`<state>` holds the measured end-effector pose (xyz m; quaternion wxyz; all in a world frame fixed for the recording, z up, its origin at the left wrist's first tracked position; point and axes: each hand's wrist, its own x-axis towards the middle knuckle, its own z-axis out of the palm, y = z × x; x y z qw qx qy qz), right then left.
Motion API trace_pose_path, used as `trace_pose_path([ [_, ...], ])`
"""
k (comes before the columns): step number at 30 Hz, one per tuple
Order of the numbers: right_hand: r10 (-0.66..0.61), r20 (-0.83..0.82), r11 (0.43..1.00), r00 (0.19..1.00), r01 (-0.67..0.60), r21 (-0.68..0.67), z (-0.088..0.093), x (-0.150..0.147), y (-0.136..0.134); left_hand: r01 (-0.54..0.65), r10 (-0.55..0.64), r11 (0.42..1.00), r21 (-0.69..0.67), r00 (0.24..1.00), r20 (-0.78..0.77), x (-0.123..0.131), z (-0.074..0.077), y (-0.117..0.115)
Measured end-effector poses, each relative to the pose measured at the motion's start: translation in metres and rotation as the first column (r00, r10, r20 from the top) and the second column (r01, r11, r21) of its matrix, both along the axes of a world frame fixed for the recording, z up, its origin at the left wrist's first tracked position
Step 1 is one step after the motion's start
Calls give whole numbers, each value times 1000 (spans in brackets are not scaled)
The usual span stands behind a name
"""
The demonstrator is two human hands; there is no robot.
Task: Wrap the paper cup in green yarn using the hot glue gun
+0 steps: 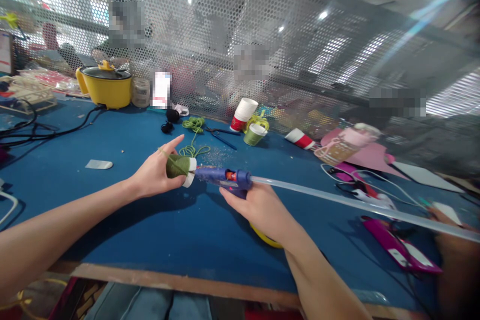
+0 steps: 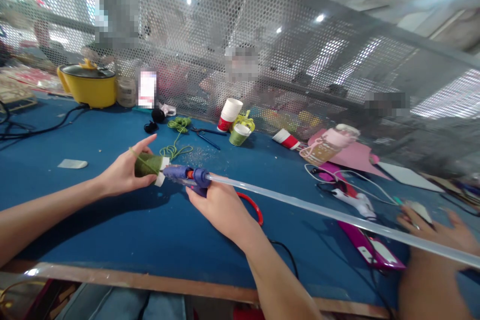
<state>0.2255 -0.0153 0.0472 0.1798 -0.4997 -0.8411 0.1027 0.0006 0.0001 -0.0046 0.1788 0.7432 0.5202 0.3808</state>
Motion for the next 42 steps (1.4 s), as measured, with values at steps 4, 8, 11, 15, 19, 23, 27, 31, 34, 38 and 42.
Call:
trace_pose_path([
  [4, -28, -19, 999, 999, 28, 19, -1, 1, 3, 31, -30, 999, 38, 999, -17, 1, -3, -1],
  [8, -48, -70, 999, 996, 48, 3, -1, 0, 6, 70, -63, 990, 126, 996, -56, 2, -4, -2],
  [11, -80, -96, 997, 992, 78, -22, 0, -1, 8, 96, -84, 983, 158, 993, -81, 2, -4, -3],
  [15, -95, -108, 995, 990, 92, -32, -1, -2, 9, 108, -93, 980, 170, 991, -91, 3, -4, -4],
  [19, -93, -98, 995, 991, 90, -34, -2, -2, 12, 119, -103, 979, 164, 989, -104, 4, -4, -5],
  [23, -88, -99, 995, 991, 84, -47, -1, -2, 12, 122, -107, 980, 160, 989, -101, 4, -4, -5],
  [27, -95, -95, 995, 991, 90, -50, 2, -2, 8, 109, -94, 981, 159, 991, -99, 4, -4, -5],
  [31, -90, -104, 995, 991, 85, -46, 2, -2, 7, 114, -98, 981, 157, 990, -106, 4, -4, -5],
  [34, -97, -97, 994, 991, 92, -55, 0, -1, 9, 122, -106, 980, 155, 989, -106, 4, -3, -6],
  [38, -102, -104, 992, 989, 94, -78, 0, 0, 9, 112, -97, 981, 156, 990, -103, 4, -3, -5],
  [42, -104, -112, 992, 988, 94, -87, 0, 0, 8, 110, -93, 981, 158, 990, -107, 4, -3, -5],
])
